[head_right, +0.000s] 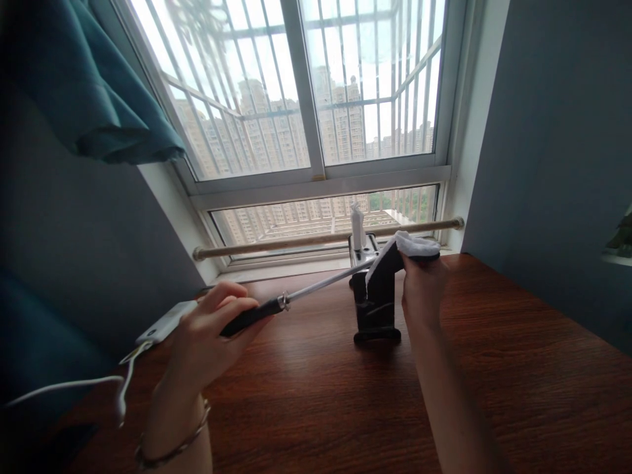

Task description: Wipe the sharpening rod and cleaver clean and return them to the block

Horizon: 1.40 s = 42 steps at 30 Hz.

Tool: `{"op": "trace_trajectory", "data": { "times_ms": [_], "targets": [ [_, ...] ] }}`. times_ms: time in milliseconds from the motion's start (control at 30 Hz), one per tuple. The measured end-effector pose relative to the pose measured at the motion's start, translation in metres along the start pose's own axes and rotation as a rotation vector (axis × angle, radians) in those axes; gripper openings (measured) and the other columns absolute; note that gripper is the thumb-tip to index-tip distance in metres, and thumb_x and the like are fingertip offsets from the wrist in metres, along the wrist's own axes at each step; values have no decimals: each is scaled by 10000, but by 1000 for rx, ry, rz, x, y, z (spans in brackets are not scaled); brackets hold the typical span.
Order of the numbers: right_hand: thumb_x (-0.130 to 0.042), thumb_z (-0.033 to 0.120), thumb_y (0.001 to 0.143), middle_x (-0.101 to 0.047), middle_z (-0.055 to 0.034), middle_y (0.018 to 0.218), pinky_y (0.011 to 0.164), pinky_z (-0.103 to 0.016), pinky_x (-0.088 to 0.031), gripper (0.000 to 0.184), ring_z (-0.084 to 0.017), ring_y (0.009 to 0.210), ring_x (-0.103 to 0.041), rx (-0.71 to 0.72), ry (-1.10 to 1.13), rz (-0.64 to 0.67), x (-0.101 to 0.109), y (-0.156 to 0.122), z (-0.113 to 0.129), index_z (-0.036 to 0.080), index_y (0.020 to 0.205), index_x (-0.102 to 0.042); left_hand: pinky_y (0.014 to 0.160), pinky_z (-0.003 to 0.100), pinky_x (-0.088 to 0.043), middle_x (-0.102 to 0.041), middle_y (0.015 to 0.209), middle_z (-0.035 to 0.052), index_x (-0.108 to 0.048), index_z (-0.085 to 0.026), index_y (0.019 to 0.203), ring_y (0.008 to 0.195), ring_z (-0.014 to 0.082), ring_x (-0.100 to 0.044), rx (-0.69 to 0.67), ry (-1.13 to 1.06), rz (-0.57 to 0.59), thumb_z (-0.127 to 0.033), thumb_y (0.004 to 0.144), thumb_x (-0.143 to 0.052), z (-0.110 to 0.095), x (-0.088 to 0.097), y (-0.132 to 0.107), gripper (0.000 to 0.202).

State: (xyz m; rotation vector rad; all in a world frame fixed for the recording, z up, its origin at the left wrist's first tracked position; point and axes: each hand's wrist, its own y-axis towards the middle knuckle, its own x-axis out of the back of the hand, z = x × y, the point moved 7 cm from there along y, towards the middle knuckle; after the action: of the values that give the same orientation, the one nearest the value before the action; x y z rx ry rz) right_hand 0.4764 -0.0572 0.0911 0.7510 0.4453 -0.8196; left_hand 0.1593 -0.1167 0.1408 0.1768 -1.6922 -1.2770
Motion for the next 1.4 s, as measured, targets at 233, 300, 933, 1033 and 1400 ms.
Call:
{"op": "trace_trajectory", "data": {
  "times_ms": [233,300,933,1033,1400],
  "targets": [
    [-714,173,673,-657,-10,823,796,-288,-508,112,-159,810,-621,218,11,-90,5,-8,23,171,783,-693,589,228,-376,-503,750,-5,-588,-177,681,653,92,-490,298,-309,288,-338,784,-616,1,-18,2,193],
    [-749,204,642,-651,3,823,706,-228,-523,171,-132,780,-619,-12,214,-87,4,-5,6,172,795,-680,573,228,-368,-501,739,-2,-585,-170,681,639,93,-477,361,-389,326,-354,788,-606,-2,-24,1,213],
    [-802,250,576,-677,-59,873,811,-289,-507,253,-184,829,-633,-597,109,694,-68,-103,-21,166,792,-703,608,229,-411,-555,739,6,-645,-184,787,627,99,-528,293,-241,71,-317,822,-571,-22,-42,2,155],
    [-799,245,577,-677,-54,868,787,-275,-508,253,-179,818,-630,-596,129,712,-71,-104,-19,165,796,-702,606,234,-404,-549,725,6,-654,-183,773,621,98,-520,315,-253,62,-312,817,-577,-24,-43,1,157],
    [-782,219,589,-681,-65,859,741,-275,-522,219,-191,793,-639,-367,-16,962,-71,-81,-6,153,784,-708,312,192,-211,-416,537,-45,-604,-116,652,326,34,-378,785,-1000,340,-459,752,-610,-16,-93,-13,357]
  ]
}}
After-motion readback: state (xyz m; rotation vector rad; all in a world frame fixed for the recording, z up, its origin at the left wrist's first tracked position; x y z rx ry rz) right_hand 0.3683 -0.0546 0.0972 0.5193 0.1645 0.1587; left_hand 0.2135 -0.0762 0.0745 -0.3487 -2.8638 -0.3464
